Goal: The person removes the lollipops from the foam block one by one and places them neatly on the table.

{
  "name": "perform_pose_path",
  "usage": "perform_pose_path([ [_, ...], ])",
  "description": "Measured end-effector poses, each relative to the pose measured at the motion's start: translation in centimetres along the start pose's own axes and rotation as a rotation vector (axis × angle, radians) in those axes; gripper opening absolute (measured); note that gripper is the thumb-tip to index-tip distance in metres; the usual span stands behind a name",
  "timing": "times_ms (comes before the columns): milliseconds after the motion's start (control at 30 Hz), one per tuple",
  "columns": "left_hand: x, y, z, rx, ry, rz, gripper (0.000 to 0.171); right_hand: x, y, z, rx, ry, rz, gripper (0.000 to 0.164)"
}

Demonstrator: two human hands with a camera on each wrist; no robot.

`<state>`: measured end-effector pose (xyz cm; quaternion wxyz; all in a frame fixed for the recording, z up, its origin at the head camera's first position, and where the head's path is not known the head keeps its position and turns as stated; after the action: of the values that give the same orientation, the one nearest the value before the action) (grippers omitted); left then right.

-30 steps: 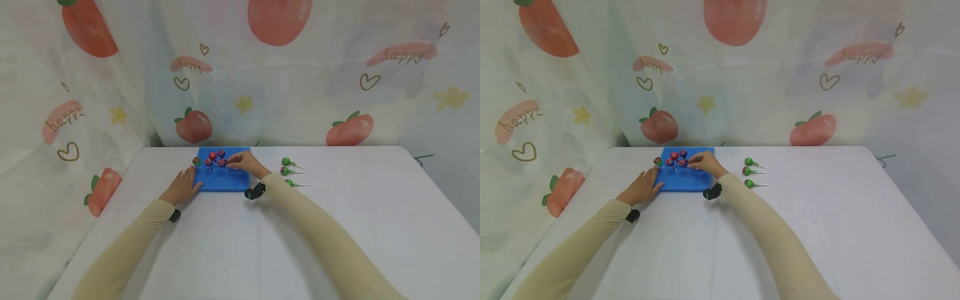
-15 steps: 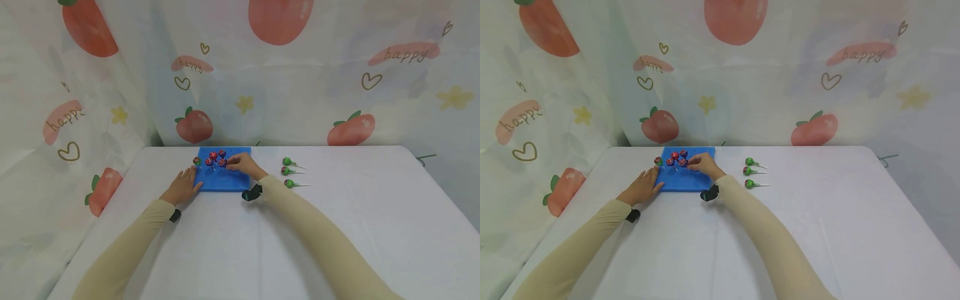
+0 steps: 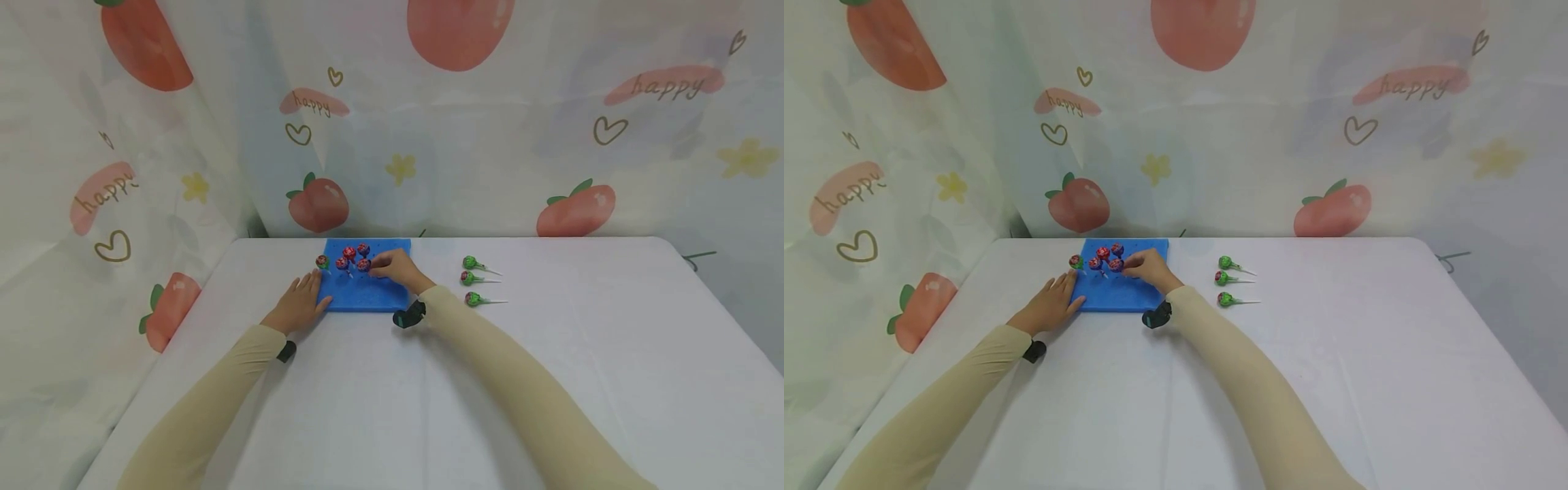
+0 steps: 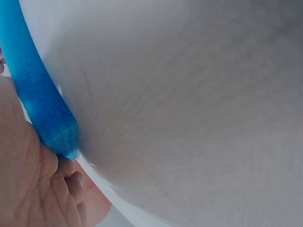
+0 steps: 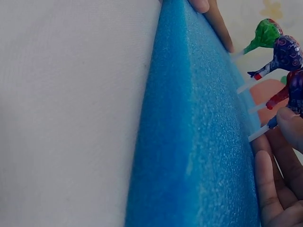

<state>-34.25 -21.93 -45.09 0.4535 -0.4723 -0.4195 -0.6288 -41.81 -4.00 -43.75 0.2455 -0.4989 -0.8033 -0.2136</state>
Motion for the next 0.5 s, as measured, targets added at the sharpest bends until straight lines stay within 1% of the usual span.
perform_pose_path([
  [100,-0.09,-0.04,-0.02,0.004,0.004,-0.003,0.07,-0.1,-0.02,-0.02,-0.001,-0.002,0.0,0.026],
  [333,0.05,-0.03,-0.01,0.004,0.008,0.008,0.07,-0.17,-0.1,-0.23,0.039,-0.012,-0.001,0.023],
  [500,0.01,0.09,-0.04,0.008,0.014,-0.001,0.07,-0.16,-0.02,-0.17,0.039,-0.031,-0.001,0.023],
])
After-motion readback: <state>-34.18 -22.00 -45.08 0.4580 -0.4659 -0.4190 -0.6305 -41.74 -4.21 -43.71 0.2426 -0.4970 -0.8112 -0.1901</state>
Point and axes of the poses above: each hand's wrist, its own y-axis away from the middle knuckle, its own x-axis out of the back of the hand, z = x × y, the point moved 8 cm from there along -y, towards the middle knuckle, and after that the axes turned 12 degrees about y, right-handed, at the moved point
